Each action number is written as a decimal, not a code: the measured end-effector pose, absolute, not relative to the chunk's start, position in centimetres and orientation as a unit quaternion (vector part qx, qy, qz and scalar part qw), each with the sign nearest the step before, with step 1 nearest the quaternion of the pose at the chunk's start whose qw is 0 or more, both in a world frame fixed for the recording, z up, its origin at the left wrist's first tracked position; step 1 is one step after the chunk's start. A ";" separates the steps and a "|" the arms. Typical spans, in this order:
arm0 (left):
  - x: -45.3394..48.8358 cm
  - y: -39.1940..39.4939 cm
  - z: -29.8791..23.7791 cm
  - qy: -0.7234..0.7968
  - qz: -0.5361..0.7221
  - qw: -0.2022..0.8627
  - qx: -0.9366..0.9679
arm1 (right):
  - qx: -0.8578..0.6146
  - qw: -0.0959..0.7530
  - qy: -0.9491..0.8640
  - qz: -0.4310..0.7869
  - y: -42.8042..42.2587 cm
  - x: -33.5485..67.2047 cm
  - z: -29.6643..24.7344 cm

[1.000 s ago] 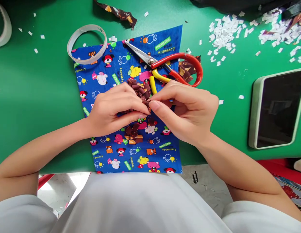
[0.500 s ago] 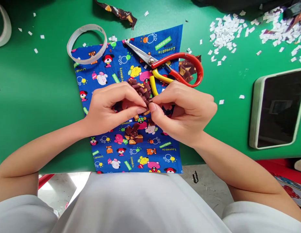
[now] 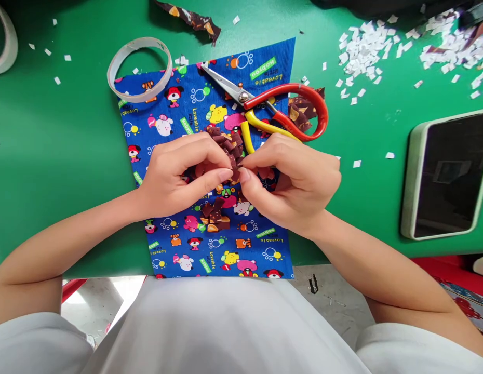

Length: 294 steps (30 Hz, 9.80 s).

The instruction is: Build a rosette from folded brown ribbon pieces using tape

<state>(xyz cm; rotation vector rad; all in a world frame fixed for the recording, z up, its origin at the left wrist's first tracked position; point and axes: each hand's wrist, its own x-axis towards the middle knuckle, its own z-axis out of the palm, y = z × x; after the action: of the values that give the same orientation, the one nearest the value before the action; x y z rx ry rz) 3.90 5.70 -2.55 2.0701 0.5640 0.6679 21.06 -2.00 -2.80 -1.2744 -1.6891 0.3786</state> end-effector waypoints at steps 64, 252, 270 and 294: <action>3.5 5.4 -2.8 0.019 0.248 0.234 0.940 | -0.636 0.256 -0.725 -0.056 -1.0 25.0 -4.5; 3.5 4.5 -2.8 0.246 0.344 0.412 0.807 | -0.559 0.384 -0.706 0.203 -2.9 21.7 -1.6; 3.5 4.3 -2.7 0.199 0.333 0.356 0.850 | -0.550 0.394 -0.711 0.192 -3.6 20.9 -2.1; 3.7 4.4 -2.5 0.193 0.325 0.357 0.854 | -0.521 0.385 -0.737 0.191 -3.6 20.9 -2.3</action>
<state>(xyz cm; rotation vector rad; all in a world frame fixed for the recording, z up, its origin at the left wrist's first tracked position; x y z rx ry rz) 3.67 4.41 -2.52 2.2048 0.4975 0.8396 20.85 -3.58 -2.29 -1.3279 -1.8776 0.4873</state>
